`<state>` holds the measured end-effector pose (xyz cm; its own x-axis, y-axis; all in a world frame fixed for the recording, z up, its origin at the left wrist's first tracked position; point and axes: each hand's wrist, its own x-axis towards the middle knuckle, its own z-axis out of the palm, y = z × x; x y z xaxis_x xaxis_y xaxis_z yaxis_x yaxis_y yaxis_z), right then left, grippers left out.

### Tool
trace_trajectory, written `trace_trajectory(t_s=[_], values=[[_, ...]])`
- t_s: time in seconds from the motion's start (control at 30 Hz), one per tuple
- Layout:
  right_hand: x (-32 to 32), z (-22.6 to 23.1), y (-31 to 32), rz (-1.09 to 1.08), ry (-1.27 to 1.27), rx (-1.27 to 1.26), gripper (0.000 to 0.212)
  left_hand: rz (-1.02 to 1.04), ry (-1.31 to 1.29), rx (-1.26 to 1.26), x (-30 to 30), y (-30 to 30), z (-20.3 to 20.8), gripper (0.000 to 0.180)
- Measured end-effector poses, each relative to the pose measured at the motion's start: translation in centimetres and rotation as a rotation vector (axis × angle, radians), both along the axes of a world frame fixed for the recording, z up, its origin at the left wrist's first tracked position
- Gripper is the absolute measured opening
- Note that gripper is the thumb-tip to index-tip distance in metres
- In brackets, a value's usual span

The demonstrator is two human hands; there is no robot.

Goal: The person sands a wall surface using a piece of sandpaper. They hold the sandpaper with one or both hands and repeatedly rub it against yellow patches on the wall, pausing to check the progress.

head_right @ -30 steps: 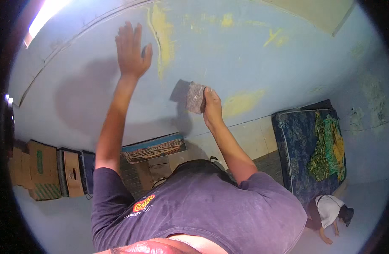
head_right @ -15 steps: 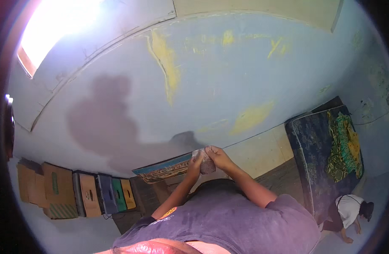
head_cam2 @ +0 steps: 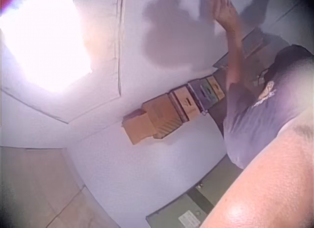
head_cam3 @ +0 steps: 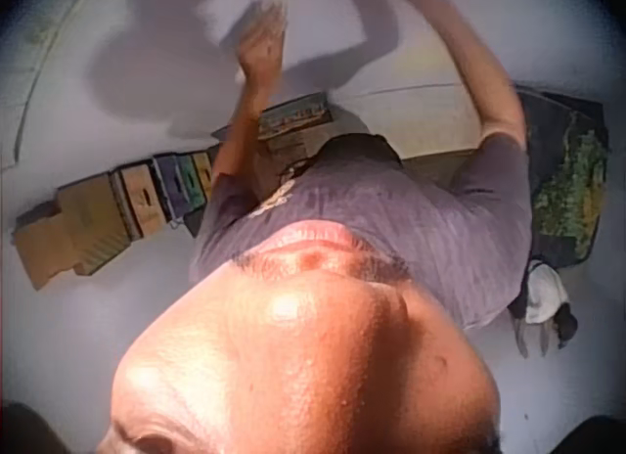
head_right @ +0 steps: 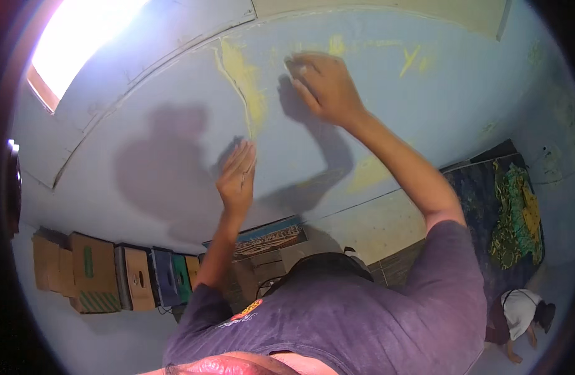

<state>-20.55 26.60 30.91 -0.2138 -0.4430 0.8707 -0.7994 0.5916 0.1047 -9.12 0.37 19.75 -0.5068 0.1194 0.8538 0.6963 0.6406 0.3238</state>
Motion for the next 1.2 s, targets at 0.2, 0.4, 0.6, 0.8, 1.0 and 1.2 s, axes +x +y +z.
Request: trace_trajectory(t_s=[0.2,0.4,0.6,0.8,1.0,1.2], values=[[-6.9,11.0,-0.7,-0.021,0.576,0.273,0.034,0.196,0.498,-0.459,-7.4,-0.9,11.5,0.032],[-9.1,11.0,0.1,-0.076,0.536,0.221,0.038,0.270,0.616,-0.530,-12.7,-0.7,13.3,0.035],[-8.3,12.1,-1.2,-0.030,0.538,0.190,0.019,0.328,0.582,-0.484,-13.5,-0.4,11.5,0.034],[-8.4,12.1,-1.2,-0.022,0.534,0.161,0.017,0.288,0.485,-0.580,-12.4,-0.7,7.9,0.033],[-8.1,11.9,-1.0,-0.033,0.506,0.135,0.014,0.358,0.577,-0.528,-9.7,0.5,13.9,0.037],[-8.3,11.9,-1.2,-0.026,0.550,0.108,0.014,0.283,0.557,-0.554,-11.9,1.0,14.4,0.046]])
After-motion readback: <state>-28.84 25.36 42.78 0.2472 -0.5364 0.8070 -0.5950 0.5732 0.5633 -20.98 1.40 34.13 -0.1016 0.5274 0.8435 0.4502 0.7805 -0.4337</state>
